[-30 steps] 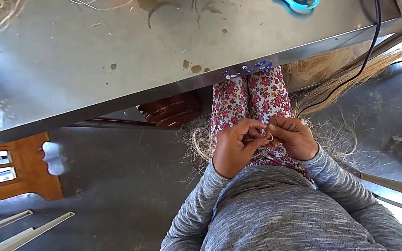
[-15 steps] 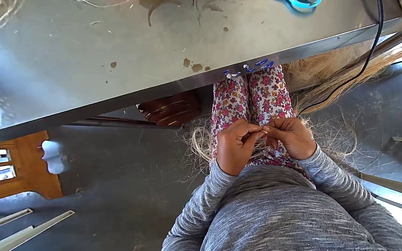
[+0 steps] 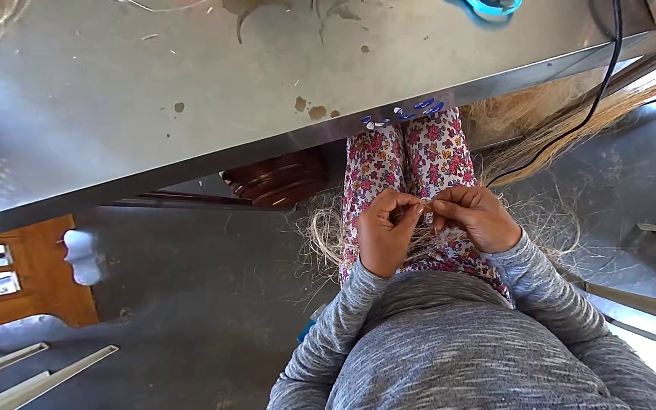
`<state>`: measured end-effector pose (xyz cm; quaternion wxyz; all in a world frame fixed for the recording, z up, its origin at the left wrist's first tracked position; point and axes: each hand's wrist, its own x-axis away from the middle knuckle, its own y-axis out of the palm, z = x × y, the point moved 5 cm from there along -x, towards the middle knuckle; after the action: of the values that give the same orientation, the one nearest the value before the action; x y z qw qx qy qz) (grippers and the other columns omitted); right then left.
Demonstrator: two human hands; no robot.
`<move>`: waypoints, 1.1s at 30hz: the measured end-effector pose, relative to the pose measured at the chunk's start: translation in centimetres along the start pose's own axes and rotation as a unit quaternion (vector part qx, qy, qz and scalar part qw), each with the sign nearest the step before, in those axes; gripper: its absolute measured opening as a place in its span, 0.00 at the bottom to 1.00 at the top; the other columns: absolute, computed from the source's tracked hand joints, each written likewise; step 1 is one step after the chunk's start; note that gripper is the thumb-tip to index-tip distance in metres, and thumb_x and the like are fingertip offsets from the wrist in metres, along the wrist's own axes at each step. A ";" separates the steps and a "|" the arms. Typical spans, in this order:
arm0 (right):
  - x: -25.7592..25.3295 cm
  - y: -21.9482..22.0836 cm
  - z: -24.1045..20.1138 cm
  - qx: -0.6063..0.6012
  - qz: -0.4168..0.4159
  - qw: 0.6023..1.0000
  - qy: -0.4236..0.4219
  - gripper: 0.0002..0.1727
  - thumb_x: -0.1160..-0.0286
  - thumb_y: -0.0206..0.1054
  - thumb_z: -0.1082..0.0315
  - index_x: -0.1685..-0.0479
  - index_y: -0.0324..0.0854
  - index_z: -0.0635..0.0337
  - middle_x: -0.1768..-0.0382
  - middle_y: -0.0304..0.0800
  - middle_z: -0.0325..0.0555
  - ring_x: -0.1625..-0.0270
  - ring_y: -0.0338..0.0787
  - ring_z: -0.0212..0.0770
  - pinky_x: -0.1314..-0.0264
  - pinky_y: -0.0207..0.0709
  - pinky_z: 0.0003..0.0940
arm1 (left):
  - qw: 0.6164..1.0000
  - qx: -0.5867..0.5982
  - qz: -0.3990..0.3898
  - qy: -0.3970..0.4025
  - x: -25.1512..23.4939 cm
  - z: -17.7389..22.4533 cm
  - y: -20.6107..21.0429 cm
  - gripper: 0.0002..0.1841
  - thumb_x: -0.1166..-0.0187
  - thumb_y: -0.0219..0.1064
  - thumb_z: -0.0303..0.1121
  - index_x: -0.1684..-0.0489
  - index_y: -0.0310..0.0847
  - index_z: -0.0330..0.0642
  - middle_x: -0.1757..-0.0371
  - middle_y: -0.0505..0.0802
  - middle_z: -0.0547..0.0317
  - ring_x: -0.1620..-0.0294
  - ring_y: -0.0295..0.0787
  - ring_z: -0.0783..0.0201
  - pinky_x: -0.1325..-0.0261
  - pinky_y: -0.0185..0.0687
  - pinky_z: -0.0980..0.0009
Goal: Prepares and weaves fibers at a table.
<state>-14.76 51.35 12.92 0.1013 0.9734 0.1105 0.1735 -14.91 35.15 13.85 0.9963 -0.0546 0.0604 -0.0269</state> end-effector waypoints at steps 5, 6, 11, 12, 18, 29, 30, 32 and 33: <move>0.0 -0.4 0.0 -0.005 -0.014 1.000 -0.012 0.13 0.13 0.56 0.75 0.56 0.88 0.65 0.73 0.93 0.38 0.71 0.92 0.29 0.62 0.90 0.25 | 0.998 0.037 0.002 -0.040 -0.2 -0.2 0.0 0.02 0.27 0.70 0.19 0.63 0.88 0.33 0.66 0.88 0.64 0.71 0.83 0.80 0.65 0.83 0.84; 0.1 -0.4 -0.1 0.010 -0.013 0.999 -0.031 0.11 0.16 0.58 0.76 0.55 0.88 0.65 0.72 0.94 0.38 0.70 0.93 0.29 0.62 0.90 0.25 | 0.998 0.037 0.004 -0.043 -0.2 -0.3 0.1 0.02 0.27 0.70 0.19 0.63 0.88 0.33 0.66 0.88 0.64 0.71 0.83 0.80 0.65 0.83 0.84; 0.3 0.1 -0.8 0.140 0.038 0.978 -0.150 0.05 0.28 0.70 0.81 0.57 0.88 0.68 0.70 0.94 0.39 0.69 0.92 0.25 0.61 0.89 0.20 | 0.998 0.041 0.010 -0.044 -0.2 -0.3 0.4 0.03 0.27 0.70 0.19 0.63 0.88 0.33 0.66 0.88 0.64 0.70 0.84 0.80 0.64 0.84 0.84; 0.3 0.1 -0.9 0.152 0.046 0.974 -0.160 0.04 0.28 0.70 0.81 0.58 0.88 0.68 0.70 0.94 0.39 0.70 0.92 0.24 0.61 0.89 0.20 | 0.998 0.042 0.007 -0.042 -0.2 -0.3 0.5 0.03 0.27 0.70 0.19 0.63 0.88 0.33 0.66 0.88 0.63 0.70 0.84 0.80 0.64 0.84 0.84; 0.2 -0.1 -0.8 0.176 0.036 0.971 -0.160 0.04 0.22 0.66 0.78 0.60 0.86 0.66 0.74 0.90 0.36 0.73 0.87 0.21 0.67 0.83 0.15 | 0.994 0.074 -0.023 -0.071 -0.1 -0.7 0.7 0.08 0.28 0.72 0.17 0.55 0.89 0.32 0.61 0.94 0.61 0.65 0.89 0.78 0.57 0.88 0.80; -0.2 -0.2 -0.2 0.153 -0.018 0.981 -0.116 0.04 0.24 0.66 0.78 0.66 0.85 0.64 0.78 0.87 0.34 0.77 0.84 0.21 0.71 0.80 0.16 | 0.996 0.069 -0.031 -0.044 -0.1 -1.0 0.7 0.06 0.31 0.73 0.16 0.60 0.91 0.31 0.62 0.91 0.61 0.66 0.87 0.77 0.59 0.87 0.81; -0.2 -0.2 -0.2 0.152 -0.017 0.982 -0.114 0.04 0.24 0.66 0.78 0.66 0.85 0.64 0.78 0.87 0.34 0.78 0.83 0.21 0.72 0.80 0.16 | 0.997 0.061 -0.029 -0.045 -0.1 -1.0 0.6 0.06 0.31 0.73 0.16 0.60 0.90 0.31 0.63 0.91 0.60 0.67 0.87 0.78 0.60 0.87 0.82; -0.1 -0.3 -0.2 0.158 -0.015 0.981 -0.111 0.03 0.24 0.67 0.78 0.64 0.85 0.65 0.78 0.87 0.34 0.78 0.83 0.21 0.72 0.79 0.15 | 0.998 0.045 -0.028 -0.045 -0.1 -1.0 0.6 0.05 0.30 0.73 0.17 0.61 0.90 0.32 0.63 0.91 0.60 0.67 0.86 0.78 0.61 0.86 0.83; -0.1 -0.4 -0.3 0.166 -0.014 0.980 -0.111 0.03 0.24 0.67 0.77 0.63 0.85 0.66 0.77 0.87 0.35 0.77 0.84 0.22 0.71 0.81 0.16 | 0.998 0.037 -0.028 -0.047 -0.1 -1.1 0.6 0.05 0.30 0.73 0.17 0.61 0.89 0.32 0.63 0.91 0.61 0.68 0.86 0.79 0.62 0.85 0.83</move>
<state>-15.06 51.70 13.05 -0.0472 0.9882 0.1395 0.0425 -15.11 35.63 12.73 0.9982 -0.0209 0.0106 -0.0545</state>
